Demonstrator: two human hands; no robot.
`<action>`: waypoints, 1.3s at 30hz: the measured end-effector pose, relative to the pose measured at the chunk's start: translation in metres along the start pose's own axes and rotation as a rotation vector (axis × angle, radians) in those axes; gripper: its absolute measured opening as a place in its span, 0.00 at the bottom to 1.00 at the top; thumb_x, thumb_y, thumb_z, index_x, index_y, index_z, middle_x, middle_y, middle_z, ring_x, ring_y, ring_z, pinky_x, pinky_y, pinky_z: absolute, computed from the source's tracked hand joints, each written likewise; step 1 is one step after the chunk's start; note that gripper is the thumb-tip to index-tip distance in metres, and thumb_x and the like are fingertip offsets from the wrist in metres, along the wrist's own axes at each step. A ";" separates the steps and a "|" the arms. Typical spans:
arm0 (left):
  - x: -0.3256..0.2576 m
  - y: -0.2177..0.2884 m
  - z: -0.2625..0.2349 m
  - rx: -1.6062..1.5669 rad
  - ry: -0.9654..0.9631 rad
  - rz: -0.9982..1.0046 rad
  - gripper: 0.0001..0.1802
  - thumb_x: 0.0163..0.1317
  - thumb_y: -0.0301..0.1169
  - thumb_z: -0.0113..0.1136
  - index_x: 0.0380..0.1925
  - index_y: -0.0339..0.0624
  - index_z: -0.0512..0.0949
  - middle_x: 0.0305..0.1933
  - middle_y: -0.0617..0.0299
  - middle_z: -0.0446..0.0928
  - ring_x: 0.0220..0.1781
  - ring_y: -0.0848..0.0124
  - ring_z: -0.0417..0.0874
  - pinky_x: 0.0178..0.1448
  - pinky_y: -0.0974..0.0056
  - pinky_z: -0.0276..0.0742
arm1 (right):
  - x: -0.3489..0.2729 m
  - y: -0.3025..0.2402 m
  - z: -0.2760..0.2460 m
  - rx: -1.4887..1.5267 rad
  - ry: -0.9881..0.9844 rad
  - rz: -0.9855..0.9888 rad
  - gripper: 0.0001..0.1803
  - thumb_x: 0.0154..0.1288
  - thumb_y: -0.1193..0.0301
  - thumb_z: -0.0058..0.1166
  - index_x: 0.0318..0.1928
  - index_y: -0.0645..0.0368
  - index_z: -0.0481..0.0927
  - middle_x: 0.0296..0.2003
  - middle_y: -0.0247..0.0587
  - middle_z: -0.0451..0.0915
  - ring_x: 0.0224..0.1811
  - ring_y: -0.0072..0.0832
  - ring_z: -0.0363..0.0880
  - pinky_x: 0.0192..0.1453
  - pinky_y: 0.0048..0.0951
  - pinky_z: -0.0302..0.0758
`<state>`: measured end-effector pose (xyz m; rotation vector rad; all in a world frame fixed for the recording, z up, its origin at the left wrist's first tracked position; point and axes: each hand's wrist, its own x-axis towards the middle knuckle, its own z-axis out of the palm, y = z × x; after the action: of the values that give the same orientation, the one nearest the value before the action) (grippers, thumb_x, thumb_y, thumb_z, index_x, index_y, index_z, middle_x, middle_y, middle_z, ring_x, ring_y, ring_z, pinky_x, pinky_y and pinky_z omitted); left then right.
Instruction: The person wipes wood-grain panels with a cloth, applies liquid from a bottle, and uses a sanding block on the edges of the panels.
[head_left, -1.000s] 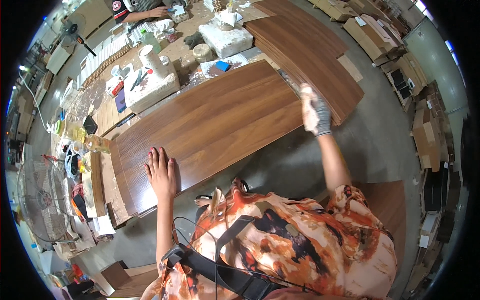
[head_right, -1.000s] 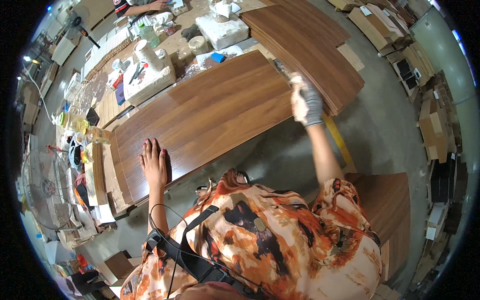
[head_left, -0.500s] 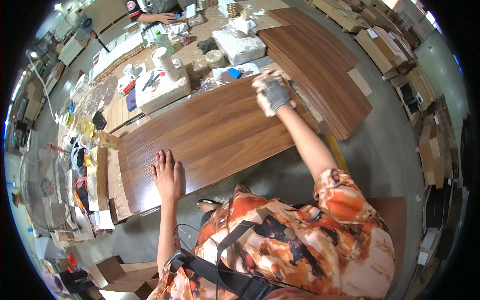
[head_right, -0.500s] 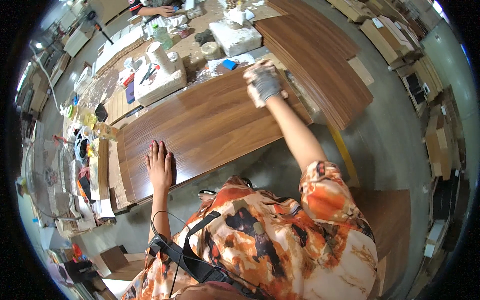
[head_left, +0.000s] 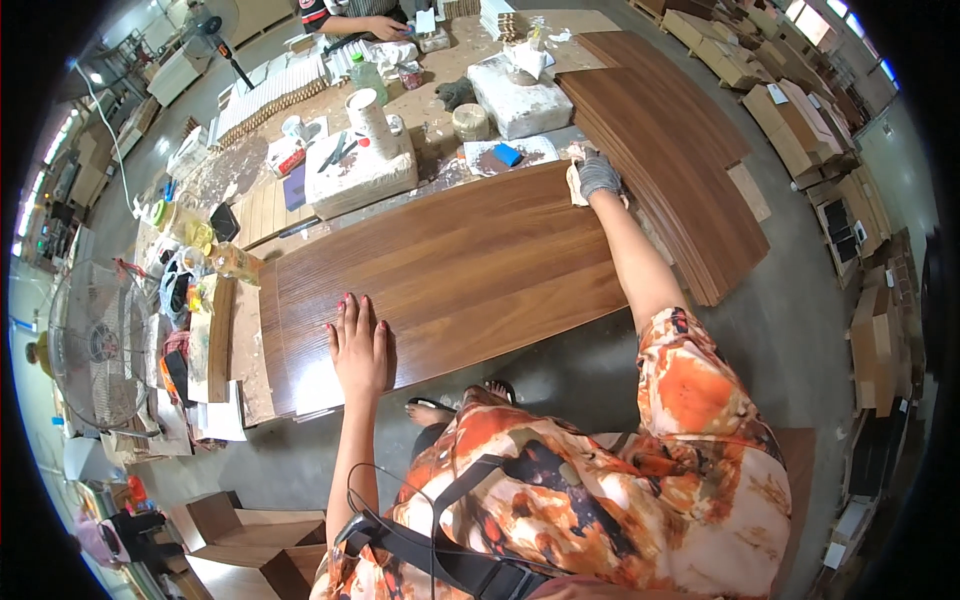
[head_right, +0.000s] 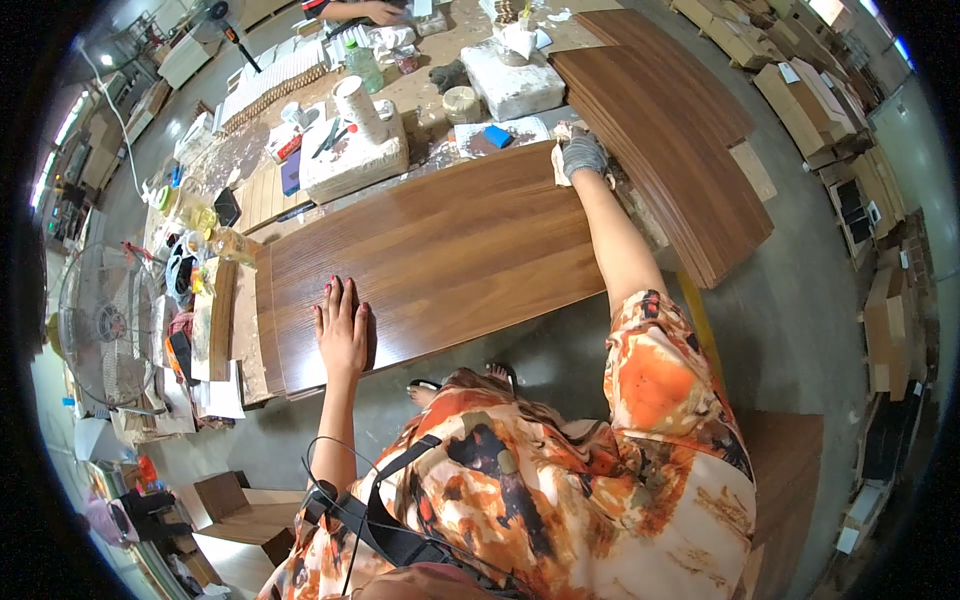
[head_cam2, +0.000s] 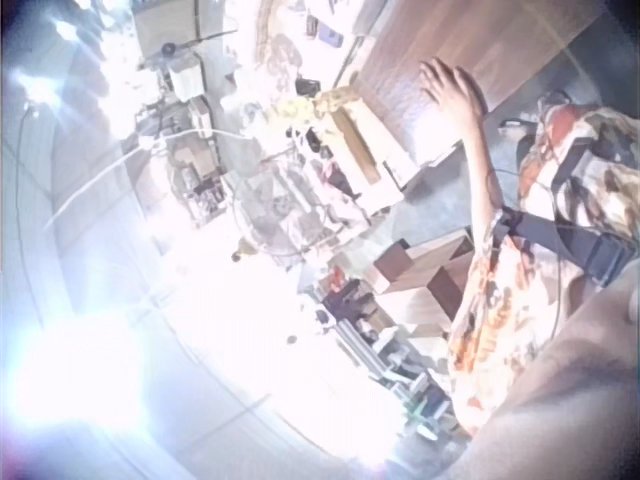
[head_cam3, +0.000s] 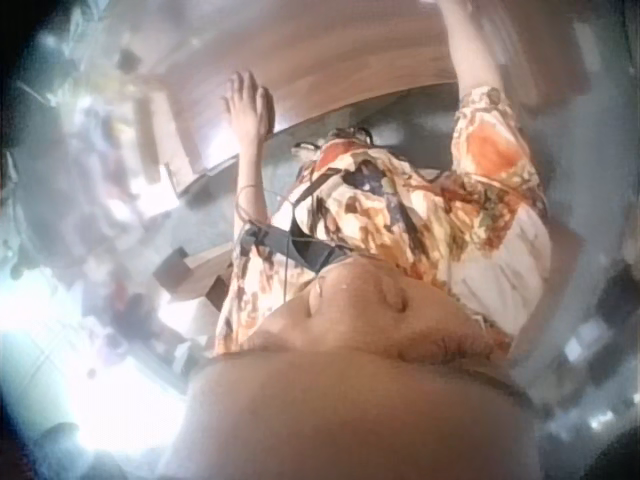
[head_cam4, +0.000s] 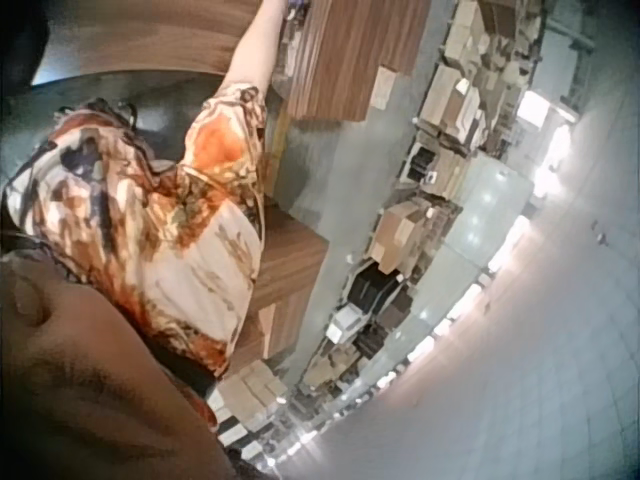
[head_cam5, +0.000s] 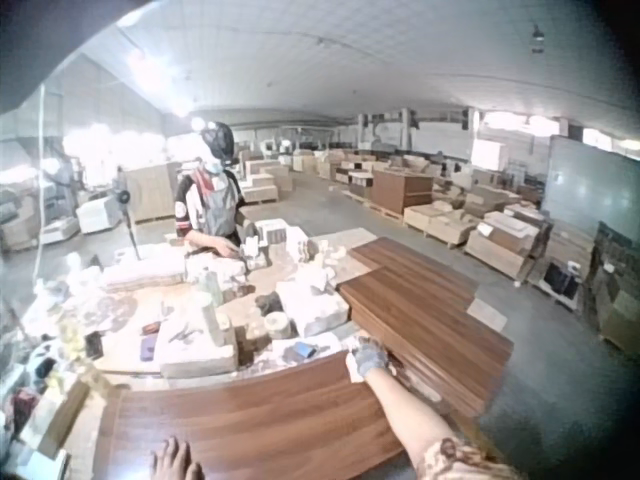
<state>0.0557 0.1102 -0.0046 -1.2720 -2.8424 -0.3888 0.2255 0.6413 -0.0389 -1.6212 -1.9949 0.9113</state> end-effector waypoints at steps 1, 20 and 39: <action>-0.005 -0.003 -0.003 0.011 0.003 -0.033 0.32 0.77 0.46 0.44 0.77 0.49 0.63 0.84 0.57 0.55 0.85 0.59 0.52 0.86 0.48 0.40 | -0.005 -0.010 0.004 0.036 -0.007 0.073 0.22 0.73 0.49 0.50 0.45 0.52 0.86 0.36 0.50 0.85 0.36 0.38 0.84 0.41 0.50 0.79; 0.003 -0.015 0.013 0.006 0.015 -0.013 0.33 0.77 0.48 0.45 0.77 0.50 0.61 0.84 0.58 0.55 0.85 0.60 0.53 0.85 0.48 0.42 | -0.176 -0.034 0.041 -0.928 -0.043 -0.689 0.28 0.75 0.52 0.43 0.67 0.50 0.75 0.77 0.53 0.61 0.81 0.50 0.54 0.84 0.51 0.49; 0.010 -0.005 0.013 -0.055 0.009 0.024 0.32 0.78 0.48 0.44 0.77 0.49 0.62 0.84 0.57 0.55 0.85 0.58 0.52 0.85 0.46 0.39 | -0.270 0.063 -0.046 -0.669 0.182 -0.331 0.34 0.68 0.50 0.50 0.71 0.50 0.69 0.75 0.47 0.62 0.78 0.45 0.58 0.78 0.50 0.57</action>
<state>0.0467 0.1173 -0.0176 -1.3082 -2.8251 -0.4741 0.3648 0.3980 -0.0277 -1.5211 -2.4760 -0.0451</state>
